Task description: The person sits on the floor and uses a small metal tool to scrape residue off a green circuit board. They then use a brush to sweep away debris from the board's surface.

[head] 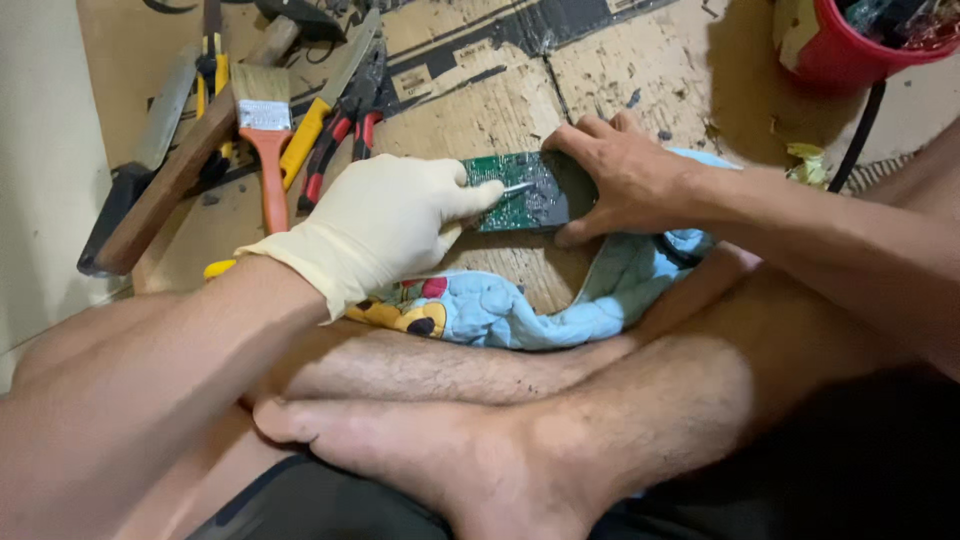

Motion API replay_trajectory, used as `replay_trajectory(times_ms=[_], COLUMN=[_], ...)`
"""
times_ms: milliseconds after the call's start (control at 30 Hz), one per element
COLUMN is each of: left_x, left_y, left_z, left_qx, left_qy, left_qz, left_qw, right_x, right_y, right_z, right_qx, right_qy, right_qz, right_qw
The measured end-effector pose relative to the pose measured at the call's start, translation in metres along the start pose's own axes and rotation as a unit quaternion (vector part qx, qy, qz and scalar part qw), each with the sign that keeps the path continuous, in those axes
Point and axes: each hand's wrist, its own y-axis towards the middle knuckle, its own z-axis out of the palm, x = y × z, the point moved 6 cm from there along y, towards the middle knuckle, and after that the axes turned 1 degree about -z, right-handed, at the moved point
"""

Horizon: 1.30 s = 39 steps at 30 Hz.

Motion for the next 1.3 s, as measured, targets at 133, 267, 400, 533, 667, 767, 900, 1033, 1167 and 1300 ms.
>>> replay_trajectory(times_ms=[133,267,400,533,667,767,900,1033,1167,1300], left_x=[-0.001,0.015,0.015,0.010,-0.025,-0.037,-0.014,-0.029,-0.024,-0.019], left_y=[0.006,0.017,0.009,0.010,0.004,-0.003,0.014,0.003,-0.009,-0.008], left_z=[-0.001,0.022,0.042,0.058,0.039,0.046,0.102,0.062,0.027,0.030], left_qx=[-0.004,0.086,0.116,0.124,0.044,0.016,-0.009,0.010,0.027,0.056], left_qy=[0.021,-0.116,-0.265,-0.288,-0.186,-0.231,-0.393,-0.401,-0.318,-0.289], left_qz=[0.054,-0.122,-0.294,-0.353,-0.278,-0.327,-0.404,-0.363,-0.420,-0.427], left_qw=[0.998,0.982,0.911,0.881,0.941,0.916,0.826,0.841,0.849,0.855], right_x=[0.002,0.000,-0.006,-0.005,-0.008,-0.007,-0.003,-0.003,-0.001,0.003], right_y=[0.001,0.001,0.004,0.009,0.008,0.010,0.008,-0.002,-0.006,-0.006], right_z=[0.002,0.002,0.007,0.009,0.009,0.009,0.011,0.006,0.005,0.002], right_qx=[0.022,-0.001,-0.008,0.019,0.002,-0.012,-0.017,-0.051,-0.057,-0.032], right_qy=[0.008,0.002,-0.008,-0.009,-0.026,-0.031,0.003,-0.033,-0.005,0.030], right_qz=[0.017,0.001,0.014,0.026,0.026,0.018,0.028,-0.004,0.019,0.041], right_qw=[1.000,1.000,1.000,0.999,0.999,0.999,0.999,0.998,0.998,0.998])
